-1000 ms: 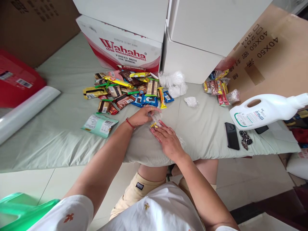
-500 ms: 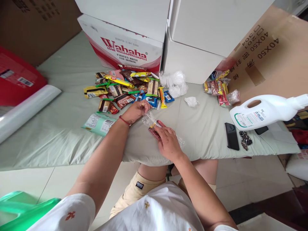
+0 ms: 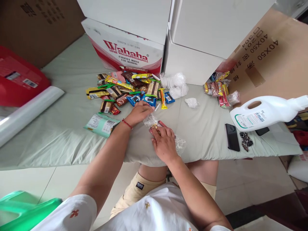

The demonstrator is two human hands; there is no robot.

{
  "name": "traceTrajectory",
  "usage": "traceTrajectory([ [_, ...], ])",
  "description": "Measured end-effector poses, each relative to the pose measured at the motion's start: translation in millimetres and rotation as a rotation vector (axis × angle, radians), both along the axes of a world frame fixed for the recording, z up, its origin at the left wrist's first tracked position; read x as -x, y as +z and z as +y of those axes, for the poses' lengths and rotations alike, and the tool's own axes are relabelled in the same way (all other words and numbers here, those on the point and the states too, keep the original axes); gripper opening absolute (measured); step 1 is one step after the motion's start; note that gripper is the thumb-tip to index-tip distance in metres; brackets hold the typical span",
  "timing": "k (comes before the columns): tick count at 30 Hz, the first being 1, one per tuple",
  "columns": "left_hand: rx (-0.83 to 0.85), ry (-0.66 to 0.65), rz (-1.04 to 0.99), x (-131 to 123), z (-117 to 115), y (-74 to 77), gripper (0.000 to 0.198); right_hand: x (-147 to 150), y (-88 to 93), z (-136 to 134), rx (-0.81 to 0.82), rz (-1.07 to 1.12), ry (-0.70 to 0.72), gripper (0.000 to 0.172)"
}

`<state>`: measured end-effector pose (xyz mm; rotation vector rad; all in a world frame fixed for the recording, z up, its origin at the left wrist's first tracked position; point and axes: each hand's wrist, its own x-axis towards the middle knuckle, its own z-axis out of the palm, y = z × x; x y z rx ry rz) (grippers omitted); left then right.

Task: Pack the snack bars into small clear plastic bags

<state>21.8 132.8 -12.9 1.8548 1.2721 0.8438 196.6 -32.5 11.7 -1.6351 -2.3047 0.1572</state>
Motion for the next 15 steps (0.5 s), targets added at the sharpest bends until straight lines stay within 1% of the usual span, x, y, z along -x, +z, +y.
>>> traceTrajectory([
  [2,-0.016,-0.018,0.109,2.7,-3.4,-0.9,0.034,-1.6,-2.9,-0.1,-0.008,0.01,0.004,0.046],
  [4,-0.045,-0.072,0.174,9.2,-5.0,0.8,0.032,-2.2,-3.8,-0.1,-0.004,0.022,0.002,0.046],
  [7,-0.042,-0.149,0.156,13.0,-9.3,13.0,0.019,-1.8,-2.7,0.3,-0.006,0.04,-0.002,0.046],
  [9,-0.001,-0.161,0.139,3.5,-19.4,26.7,0.011,-1.4,-1.6,0.8,-0.018,0.05,-0.001,0.045],
  [12,0.053,-0.193,0.109,-25.2,-44.9,45.0,0.008,-1.6,-0.5,1.6,-0.01,0.04,-0.005,0.039],
  [13,0.08,-0.203,0.095,-34.9,-53.6,48.2,0.008,-1.9,0.0,1.8,-0.002,0.033,-0.013,0.037],
  [15,0.136,-0.193,0.035,-48.4,-67.4,49.5,0.015,-3.3,1.4,1.7,0.022,0.029,-0.023,0.034],
])
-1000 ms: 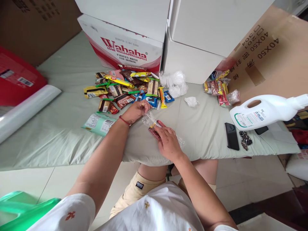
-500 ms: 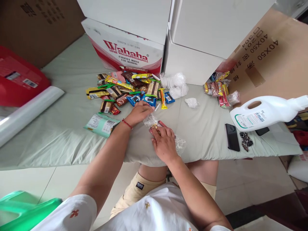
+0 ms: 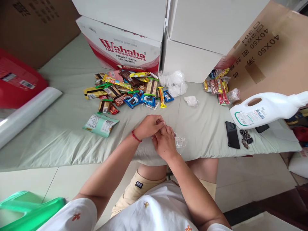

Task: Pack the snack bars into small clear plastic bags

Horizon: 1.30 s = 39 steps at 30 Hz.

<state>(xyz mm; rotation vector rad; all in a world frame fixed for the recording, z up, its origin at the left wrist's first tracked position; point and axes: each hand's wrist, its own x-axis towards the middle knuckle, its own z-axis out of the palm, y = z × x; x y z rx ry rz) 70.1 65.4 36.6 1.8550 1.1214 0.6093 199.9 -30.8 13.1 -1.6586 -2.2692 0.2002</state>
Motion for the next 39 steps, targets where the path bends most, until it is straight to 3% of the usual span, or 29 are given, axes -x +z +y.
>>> traceTrajectory([
  [5,0.104,-0.037,-0.222,4.8,-8.8,-13.0,0.037,-8.8,7.8,-3.3,0.07,0.096,0.104,0.042],
  [7,0.062,-0.092,-0.215,9.2,-9.3,-17.6,0.038,-16.1,13.0,-4.5,0.106,0.168,0.164,0.047],
  [9,-0.027,-0.134,-0.145,8.4,-13.4,-20.9,0.039,-27.4,19.7,-4.7,0.148,0.312,0.193,0.038],
  [11,-0.134,-0.146,-0.027,2.8,-22.5,-23.7,0.041,-43.4,26.4,-3.4,0.169,0.531,0.106,0.03],
  [14,-0.303,-0.084,0.221,-9.8,-44.8,-28.6,0.044,-73.4,29.3,1.2,0.084,0.778,-0.252,0.037],
  [16,-0.402,-0.023,0.354,-17.3,-62.2,-32.2,0.046,-91.5,23.6,4.6,0.06,0.758,-0.442,0.038],
  [18,-0.467,0.013,0.415,-22.6,-77.8,-35.8,0.05,-103.4,13.7,6.4,0.142,0.662,-0.509,0.04],
  [23,-0.514,0.045,0.457,-28.2,-94.9,-41.1,0.062,-104.9,-1.3,-0.1,0.402,0.563,-0.49,0.038],
  [28,-0.495,0.061,0.456,-29.1,-94.6,-39.5,0.059,-99.0,16.8,-19.3,0.609,0.816,-0.408,0.039],
  [34,-0.476,0.036,0.404,-25.2,-94.6,-40.2,0.056,-122.8,41.2,-61.3,0.569,0.86,-0.403,0.035],
  [39,-0.472,0.034,0.375,-21.7,-94.8,-42.5,0.053,-147.4,27.7,-90.6,0.384,0.802,-0.53,0.041],
])
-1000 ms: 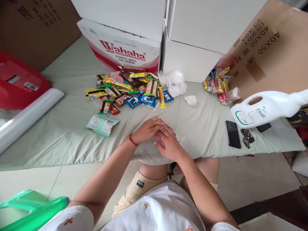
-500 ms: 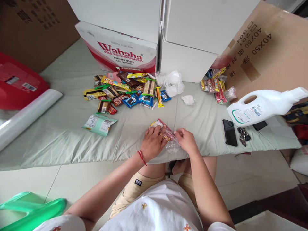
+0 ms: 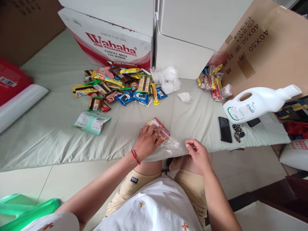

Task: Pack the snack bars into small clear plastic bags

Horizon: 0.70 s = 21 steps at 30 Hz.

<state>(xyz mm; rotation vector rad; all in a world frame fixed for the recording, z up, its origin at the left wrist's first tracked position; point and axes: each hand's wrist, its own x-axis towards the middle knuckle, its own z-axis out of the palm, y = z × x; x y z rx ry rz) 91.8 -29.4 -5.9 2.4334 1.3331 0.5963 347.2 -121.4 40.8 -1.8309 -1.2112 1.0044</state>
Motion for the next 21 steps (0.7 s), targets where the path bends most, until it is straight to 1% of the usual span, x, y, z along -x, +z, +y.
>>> traceTrajectory([
  [2,0.003,-0.004,-0.019,0.5,0.1,0.5,0.054,0.4,-10.0,-4.4,-0.028,-0.012,-0.116,0.047],
  [5,0.023,0.025,-0.062,-0.4,-0.3,1.9,0.052,12.7,-21.1,-1.1,-0.025,0.112,-0.301,0.058],
  [7,0.028,0.061,-0.077,-1.7,-1.9,1.8,0.049,24.5,-24.6,6.2,0.015,0.158,-0.35,0.064],
  [8,0.025,0.079,-0.078,-2.3,-3.2,1.2,0.048,30.4,-25.3,10.5,0.04,0.149,-0.326,0.065],
  [10,0.016,0.1,-0.074,-2.6,-6.9,-0.4,0.046,40.7,-24.9,17.9,0.088,0.104,-0.181,0.062],
  [12,0.003,0.107,-0.074,-1.3,-11.4,-2.2,0.045,47.8,-21.9,21.2,0.113,0.089,0.001,0.054],
  [14,-0.031,0.12,-0.07,1.3,-15.9,-3.9,0.043,51.0,-15.9,18.3,0.101,0.135,0.11,0.046],
  [16,-0.091,0.127,-0.068,4.1,-19.3,-5.4,0.039,49.6,-8.4,10.0,0.081,0.201,0.146,0.04],
  [18,-0.148,0.084,-0.077,6.3,-20.8,-6.7,0.037,43.4,-2.9,-0.5,0.083,0.228,0.189,0.035],
  [20,-0.177,0.017,-0.092,7.8,-20.4,-7.3,0.036,33.3,-3.8,-9.6,0.046,0.139,0.219,0.03],
  [21,-0.179,-0.006,-0.096,8.4,-19.8,-7.2,0.036,27.4,-7.3,-12.9,-0.012,0.031,0.223,0.027],
])
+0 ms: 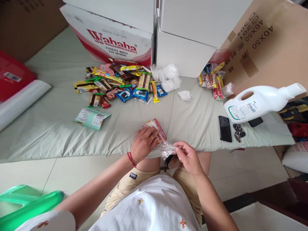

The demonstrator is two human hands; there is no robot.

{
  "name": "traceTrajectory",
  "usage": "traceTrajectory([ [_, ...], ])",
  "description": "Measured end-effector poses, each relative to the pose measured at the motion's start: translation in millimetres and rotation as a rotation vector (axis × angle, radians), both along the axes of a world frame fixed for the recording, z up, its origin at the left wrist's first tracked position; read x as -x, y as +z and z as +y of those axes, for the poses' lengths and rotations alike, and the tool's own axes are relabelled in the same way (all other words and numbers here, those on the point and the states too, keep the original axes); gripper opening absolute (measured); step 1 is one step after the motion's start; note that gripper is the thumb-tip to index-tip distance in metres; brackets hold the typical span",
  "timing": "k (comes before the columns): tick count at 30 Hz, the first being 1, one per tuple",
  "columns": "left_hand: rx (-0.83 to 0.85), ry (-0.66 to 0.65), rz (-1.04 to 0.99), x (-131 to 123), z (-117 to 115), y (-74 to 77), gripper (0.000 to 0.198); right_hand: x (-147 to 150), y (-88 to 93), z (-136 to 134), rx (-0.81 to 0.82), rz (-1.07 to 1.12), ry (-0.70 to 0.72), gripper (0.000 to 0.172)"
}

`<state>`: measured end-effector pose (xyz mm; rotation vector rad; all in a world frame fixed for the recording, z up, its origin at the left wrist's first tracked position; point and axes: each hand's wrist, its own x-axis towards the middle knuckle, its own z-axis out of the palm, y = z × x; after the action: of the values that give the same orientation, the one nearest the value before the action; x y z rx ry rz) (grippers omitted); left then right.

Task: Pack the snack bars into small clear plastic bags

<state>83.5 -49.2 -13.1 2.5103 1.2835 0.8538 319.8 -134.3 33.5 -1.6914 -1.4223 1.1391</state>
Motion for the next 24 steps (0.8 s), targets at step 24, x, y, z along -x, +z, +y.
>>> traceTrajectory([
  [24,0.215,-0.26,-0.116,24.2,-5.9,7.0,0.059,49.6,-8.2,71.5,-0.367,-0.129,0.314,0.013],
])
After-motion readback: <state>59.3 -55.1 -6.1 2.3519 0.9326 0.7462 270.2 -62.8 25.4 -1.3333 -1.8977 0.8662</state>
